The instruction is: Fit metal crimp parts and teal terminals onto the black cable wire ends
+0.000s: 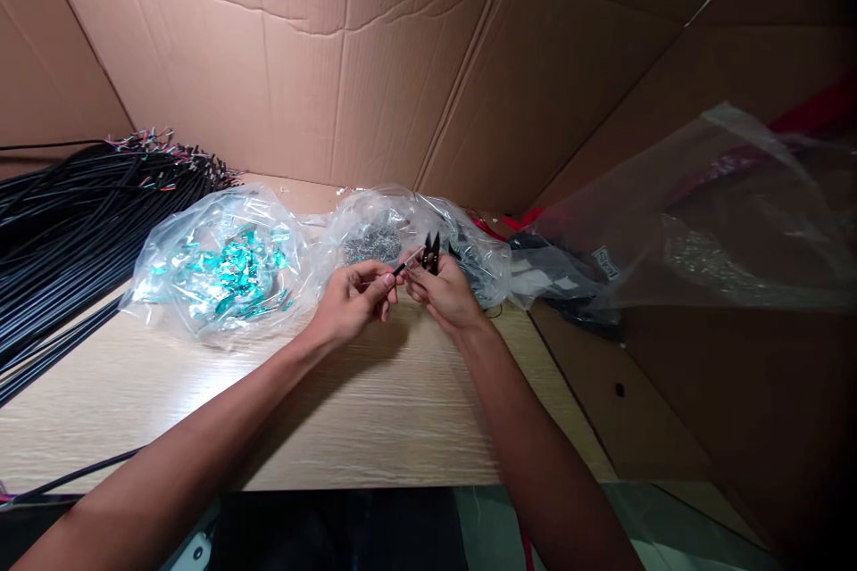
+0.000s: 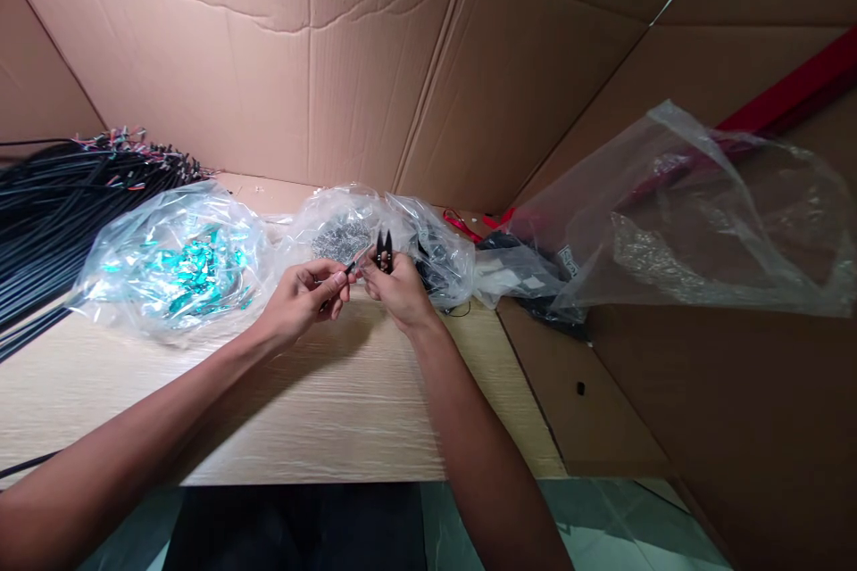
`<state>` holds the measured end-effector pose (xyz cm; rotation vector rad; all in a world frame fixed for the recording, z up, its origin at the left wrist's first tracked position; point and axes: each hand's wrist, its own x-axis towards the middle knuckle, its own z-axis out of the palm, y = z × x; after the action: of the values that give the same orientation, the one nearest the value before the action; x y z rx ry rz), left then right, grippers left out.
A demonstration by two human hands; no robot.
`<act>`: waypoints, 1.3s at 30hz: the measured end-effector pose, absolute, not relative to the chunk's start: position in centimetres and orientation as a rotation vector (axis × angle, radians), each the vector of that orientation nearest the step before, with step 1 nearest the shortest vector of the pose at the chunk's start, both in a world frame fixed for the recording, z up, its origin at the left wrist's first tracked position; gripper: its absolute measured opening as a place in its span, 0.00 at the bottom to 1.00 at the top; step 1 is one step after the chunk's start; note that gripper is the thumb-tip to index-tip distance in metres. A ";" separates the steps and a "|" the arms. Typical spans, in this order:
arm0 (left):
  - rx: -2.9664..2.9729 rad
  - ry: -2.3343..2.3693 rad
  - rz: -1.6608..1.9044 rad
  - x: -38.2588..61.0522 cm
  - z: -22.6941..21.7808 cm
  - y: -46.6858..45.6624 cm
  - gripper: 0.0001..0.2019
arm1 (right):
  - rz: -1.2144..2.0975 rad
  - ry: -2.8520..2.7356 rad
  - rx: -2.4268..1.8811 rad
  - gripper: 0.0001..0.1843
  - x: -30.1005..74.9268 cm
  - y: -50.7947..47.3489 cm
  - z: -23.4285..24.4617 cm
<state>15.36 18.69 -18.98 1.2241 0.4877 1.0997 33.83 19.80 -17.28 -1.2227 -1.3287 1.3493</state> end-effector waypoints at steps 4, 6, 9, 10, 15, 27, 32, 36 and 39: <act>1.258 0.476 1.077 15.5 -19.1 18.6 0.31 | 1.331 -1.340 -1.069 0.54 34.7 19.5 -16.5; 1.265 0.467 1.072 15.5 -19.1 18.6 0.32 | 1.371 -1.374 -0.985 0.53 34.9 19.2 -16.1; 1.259 0.445 1.062 15.4 -19.0 18.5 0.31 | 1.416 -1.417 -0.941 0.55 34.9 19.0 -16.1; 1.260 0.432 1.049 15.4 -18.9 18.5 0.31 | 1.425 -1.418 -0.959 0.55 34.8 19.0 -16.2; 1.226 0.392 0.946 15.4 -18.5 18.0 0.27 | 1.487 -1.344 -1.052 0.59 34.6 19.1 -16.9; 1.162 0.392 0.915 15.0 -18.7 18.4 0.24 | 1.513 -1.387 -1.093 0.54 34.2 18.8 -16.1; 1.180 0.444 0.944 14.8 -18.6 18.6 0.28 | 1.482 -1.407 -1.165 0.54 34.3 19.1 -16.3; 1.195 0.511 1.003 15.1 -18.7 18.7 0.29 | 1.210 -1.310 -1.242 0.56 34.7 19.6 -16.1; 1.186 0.578 1.035 15.3 -18.8 18.6 0.27 | 1.006 -1.267 -1.188 0.59 35.0 19.6 -15.8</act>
<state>15.31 18.58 -18.77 1.1861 0.5782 1.0355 35.05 19.60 -15.83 -1.1876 -1.2675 1.0056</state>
